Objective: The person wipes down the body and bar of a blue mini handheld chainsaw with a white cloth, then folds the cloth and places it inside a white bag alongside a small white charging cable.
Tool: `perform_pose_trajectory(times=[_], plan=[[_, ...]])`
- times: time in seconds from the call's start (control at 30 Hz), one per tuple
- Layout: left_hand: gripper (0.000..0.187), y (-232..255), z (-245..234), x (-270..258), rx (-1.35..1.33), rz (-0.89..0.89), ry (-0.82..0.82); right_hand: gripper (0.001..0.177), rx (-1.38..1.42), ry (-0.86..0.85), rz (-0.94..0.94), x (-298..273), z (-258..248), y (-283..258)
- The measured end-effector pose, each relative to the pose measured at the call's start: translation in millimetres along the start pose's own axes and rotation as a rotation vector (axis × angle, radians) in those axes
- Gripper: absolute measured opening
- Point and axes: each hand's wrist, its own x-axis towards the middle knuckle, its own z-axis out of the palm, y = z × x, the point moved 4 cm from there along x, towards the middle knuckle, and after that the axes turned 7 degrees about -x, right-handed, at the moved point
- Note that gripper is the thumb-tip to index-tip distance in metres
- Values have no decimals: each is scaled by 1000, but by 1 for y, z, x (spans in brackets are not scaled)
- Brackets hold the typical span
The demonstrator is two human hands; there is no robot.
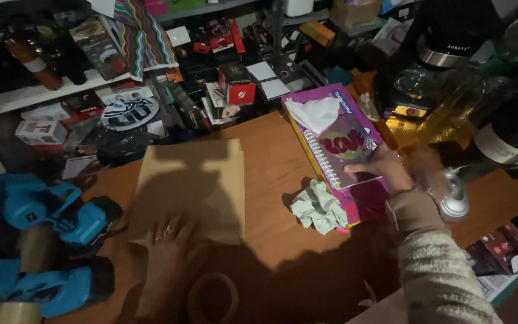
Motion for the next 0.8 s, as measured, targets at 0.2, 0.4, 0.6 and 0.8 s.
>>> perform_pose_trajectory(times=[0.2,0.4,0.6,0.8], plan=[[67,-14,26,9,199,-123,55,80,959,-256,-100,-19,-8,-5],[71,-21,44,31,301,-233,-39,87,350,-145,5,-3,3,18],[64,-10,28,57,352,-367,-93,121,245,-92,-68,-17,0,26],[72,-14,27,65,578,-224,-79,99,819,-79,-119,-97,-41,-10]])
